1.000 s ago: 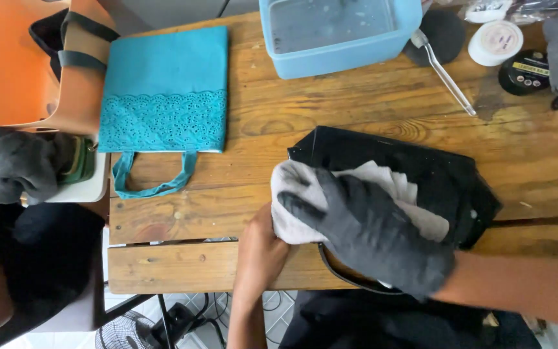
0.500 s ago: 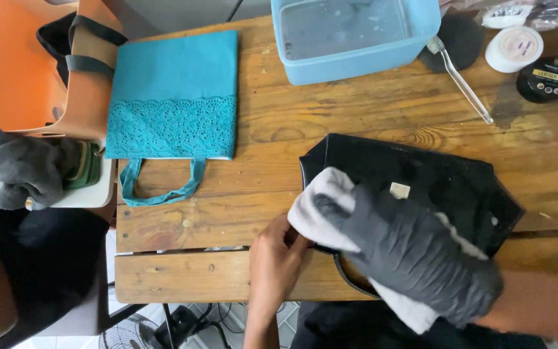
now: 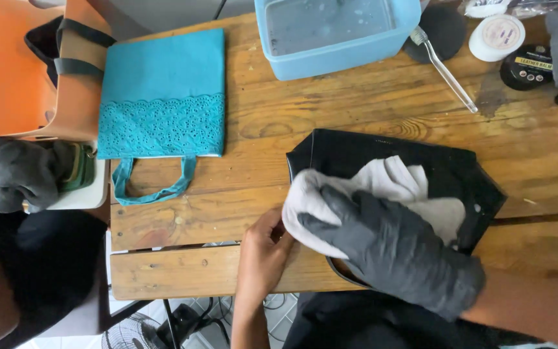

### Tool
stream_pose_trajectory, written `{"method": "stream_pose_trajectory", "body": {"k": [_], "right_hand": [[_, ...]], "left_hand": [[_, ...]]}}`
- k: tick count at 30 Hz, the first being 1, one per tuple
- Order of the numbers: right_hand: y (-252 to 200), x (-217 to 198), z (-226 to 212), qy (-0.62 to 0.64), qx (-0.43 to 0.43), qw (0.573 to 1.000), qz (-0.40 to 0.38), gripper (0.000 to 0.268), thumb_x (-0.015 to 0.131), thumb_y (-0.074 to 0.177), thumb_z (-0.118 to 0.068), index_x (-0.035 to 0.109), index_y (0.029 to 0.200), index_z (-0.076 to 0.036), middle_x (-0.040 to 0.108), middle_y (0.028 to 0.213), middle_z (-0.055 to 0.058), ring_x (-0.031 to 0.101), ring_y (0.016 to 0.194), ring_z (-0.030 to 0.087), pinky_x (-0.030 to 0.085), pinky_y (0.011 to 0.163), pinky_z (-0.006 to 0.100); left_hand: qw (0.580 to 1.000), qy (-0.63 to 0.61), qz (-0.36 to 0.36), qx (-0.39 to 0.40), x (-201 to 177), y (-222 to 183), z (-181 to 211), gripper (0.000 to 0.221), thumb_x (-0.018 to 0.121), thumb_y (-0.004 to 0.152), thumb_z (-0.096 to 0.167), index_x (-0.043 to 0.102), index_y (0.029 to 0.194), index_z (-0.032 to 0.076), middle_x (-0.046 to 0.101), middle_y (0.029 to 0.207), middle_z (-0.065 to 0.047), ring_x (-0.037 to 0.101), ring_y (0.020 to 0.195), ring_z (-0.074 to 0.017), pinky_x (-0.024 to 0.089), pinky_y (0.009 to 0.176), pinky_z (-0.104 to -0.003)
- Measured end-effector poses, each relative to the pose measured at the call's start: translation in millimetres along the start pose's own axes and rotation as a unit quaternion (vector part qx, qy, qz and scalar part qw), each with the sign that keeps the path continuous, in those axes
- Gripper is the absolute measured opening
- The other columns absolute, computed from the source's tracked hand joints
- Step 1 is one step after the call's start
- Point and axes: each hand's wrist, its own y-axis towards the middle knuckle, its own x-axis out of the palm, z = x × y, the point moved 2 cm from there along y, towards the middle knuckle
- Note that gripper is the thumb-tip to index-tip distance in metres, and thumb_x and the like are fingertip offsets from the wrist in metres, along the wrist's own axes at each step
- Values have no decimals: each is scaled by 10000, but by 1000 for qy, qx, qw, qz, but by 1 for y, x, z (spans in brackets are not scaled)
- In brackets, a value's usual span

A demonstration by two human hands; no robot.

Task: Polishing and cleaning a black leather handbag using a small brush and a cloth at a workbench.

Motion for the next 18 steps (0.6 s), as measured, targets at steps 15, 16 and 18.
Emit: {"method": "stream_pose_trajectory", "body": {"k": [15, 16, 18], "right_hand": [[-11, 5, 102, 82, 165, 975, -126, 575, 730, 771, -479, 620, 1335, -501, 654, 1362, -50, 742, 875, 283, 617, 533, 477], [-4, 18, 97, 142, 137, 978, -61, 554, 706, 793, -364, 641, 1337, -447, 655, 1353, -29, 725, 918, 294, 578, 566, 509], [8, 42, 86, 203, 109, 973, 6, 544, 685, 814, -247, 663, 1338, -393, 658, 1343, -8, 708, 960, 305, 541, 598, 542]], "left_hand": [[975, 206, 46, 66, 33, -12, 9, 1127, 859, 702, 625, 385, 1509, -3, 573, 1354, -197, 514, 1254, -386, 444, 1000, -486], [971, 215, 59, 87, 35, -14, 11, 1172, 869, 687, 634, 356, 1515, -18, 568, 1362, -200, 520, 1246, -391, 444, 996, -489], [966, 225, 70, 105, 43, -17, 13, 1217, 880, 672, 642, 328, 1522, -32, 562, 1370, -202, 526, 1238, -395, 444, 992, -491]]}}
